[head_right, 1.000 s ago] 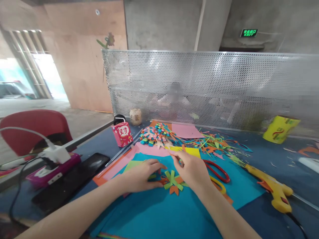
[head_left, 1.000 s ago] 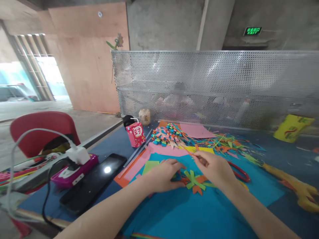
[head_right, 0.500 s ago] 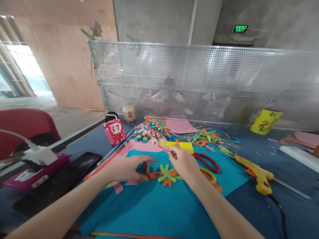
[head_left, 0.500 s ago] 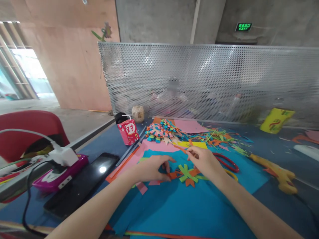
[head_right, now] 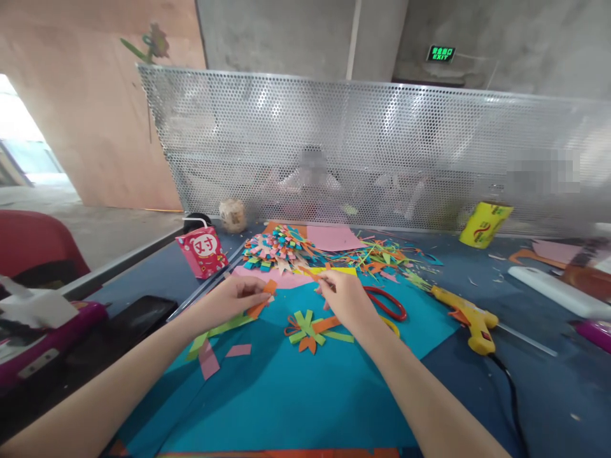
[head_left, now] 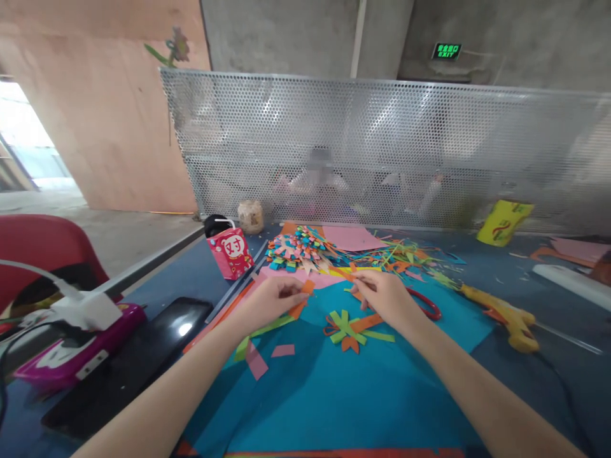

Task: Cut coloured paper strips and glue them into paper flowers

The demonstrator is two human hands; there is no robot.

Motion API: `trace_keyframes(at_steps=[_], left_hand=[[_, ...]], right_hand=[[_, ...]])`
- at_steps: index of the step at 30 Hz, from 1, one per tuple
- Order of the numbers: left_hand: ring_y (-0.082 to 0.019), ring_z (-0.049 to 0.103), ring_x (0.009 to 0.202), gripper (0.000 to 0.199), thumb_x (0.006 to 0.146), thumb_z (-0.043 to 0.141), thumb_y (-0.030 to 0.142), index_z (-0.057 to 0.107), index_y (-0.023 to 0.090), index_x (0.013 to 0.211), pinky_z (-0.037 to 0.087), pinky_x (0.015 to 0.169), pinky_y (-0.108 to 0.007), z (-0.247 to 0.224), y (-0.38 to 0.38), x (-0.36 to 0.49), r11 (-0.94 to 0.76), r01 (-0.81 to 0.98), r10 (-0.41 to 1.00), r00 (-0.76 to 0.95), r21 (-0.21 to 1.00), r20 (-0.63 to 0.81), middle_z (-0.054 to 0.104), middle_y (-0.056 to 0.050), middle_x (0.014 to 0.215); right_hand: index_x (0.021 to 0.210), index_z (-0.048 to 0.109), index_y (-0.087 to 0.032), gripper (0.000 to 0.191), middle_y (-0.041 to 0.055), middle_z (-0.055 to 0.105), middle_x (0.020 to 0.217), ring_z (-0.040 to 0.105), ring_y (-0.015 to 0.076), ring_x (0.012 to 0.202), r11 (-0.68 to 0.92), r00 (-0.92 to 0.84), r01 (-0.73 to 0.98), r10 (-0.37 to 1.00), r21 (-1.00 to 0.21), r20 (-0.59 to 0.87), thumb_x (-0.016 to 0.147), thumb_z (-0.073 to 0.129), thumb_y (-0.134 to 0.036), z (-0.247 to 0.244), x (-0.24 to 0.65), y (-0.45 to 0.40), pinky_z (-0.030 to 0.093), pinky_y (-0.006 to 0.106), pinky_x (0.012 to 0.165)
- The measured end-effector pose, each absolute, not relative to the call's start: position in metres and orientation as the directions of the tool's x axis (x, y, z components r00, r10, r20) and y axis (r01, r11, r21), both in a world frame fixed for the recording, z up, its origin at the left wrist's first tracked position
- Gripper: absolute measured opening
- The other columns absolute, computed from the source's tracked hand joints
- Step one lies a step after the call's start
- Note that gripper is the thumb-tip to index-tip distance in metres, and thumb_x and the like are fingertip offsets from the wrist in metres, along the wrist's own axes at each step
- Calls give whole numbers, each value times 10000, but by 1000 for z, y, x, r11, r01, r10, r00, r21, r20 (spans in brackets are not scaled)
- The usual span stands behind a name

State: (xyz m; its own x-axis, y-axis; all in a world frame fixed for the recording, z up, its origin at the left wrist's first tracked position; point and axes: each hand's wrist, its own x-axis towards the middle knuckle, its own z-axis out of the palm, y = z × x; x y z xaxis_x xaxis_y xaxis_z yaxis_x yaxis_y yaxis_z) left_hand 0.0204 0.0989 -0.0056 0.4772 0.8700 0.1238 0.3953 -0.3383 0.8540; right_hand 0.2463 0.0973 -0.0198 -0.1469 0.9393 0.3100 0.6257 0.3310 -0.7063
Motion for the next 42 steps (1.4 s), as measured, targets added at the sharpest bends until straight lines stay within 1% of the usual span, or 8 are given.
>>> trace_keyframes(at_steps=[5,9,13,17,27,33,38,42], left_hand=[[-157,578,721,197,702,503,310,615,153,740,428,656,-258,-6,101,22,-170,278,898,440,945,32,649,-54,772],[-155,575,699,162,681,518,287,615,161,707,428,651,-262,-5,100,22,-160,272,929,365,949,52,644,-37,733],[-152,574,700,146,673,535,294,576,159,713,429,655,-267,-6,100,22,-147,238,953,294,960,73,637,-36,725],[-120,549,648,166,675,538,307,566,155,737,413,604,-231,-5,100,23,-138,244,970,228,960,81,611,-18,715],[-89,507,571,135,652,572,283,567,154,691,351,490,-185,-3,103,22,-155,139,988,45,978,150,581,4,616],[-128,584,705,148,655,582,274,576,142,720,382,523,-185,-4,104,19,-105,18,994,24,994,105,639,-51,703],[-117,576,704,164,605,639,290,577,156,676,383,521,-180,-3,103,18,-144,-139,988,-83,980,134,610,-9,666],[-74,531,589,150,548,686,227,579,145,612,382,514,-183,2,100,21,-178,-385,982,-131,905,137,567,25,583]], right_hand=[[1113,502,-199,383,68,621,963,593,191,820,383,-230,752,915,-536,331,735,440,-187,-16,248,97,463,299,692],[1076,521,-190,333,78,578,1057,543,200,935,402,-282,860,887,-313,364,765,400,-186,-3,250,92,424,308,763],[895,571,-145,227,134,603,922,559,264,870,53,-40,997,975,-53,216,757,407,-221,3,264,89,423,330,660],[948,523,-86,294,188,578,908,586,280,775,-188,190,980,982,66,-18,692,477,-224,-6,277,89,412,302,533],[791,576,-122,275,132,609,801,559,289,823,-116,132,986,982,123,-135,526,610,-186,-9,293,102,406,272,534],[916,492,-65,296,203,493,981,573,249,770,-168,160,978,985,121,71,628,476,-132,1,285,94,396,271,544],[921,430,-84,315,176,471,933,540,267,792,-126,159,987,856,-99,492,689,475,-293,7,276,94,402,294,574],[957,393,-146,313,123,476,944,525,218,794,200,-16,919,880,-340,475,732,451,-356,5,257,87,406,277,590]])
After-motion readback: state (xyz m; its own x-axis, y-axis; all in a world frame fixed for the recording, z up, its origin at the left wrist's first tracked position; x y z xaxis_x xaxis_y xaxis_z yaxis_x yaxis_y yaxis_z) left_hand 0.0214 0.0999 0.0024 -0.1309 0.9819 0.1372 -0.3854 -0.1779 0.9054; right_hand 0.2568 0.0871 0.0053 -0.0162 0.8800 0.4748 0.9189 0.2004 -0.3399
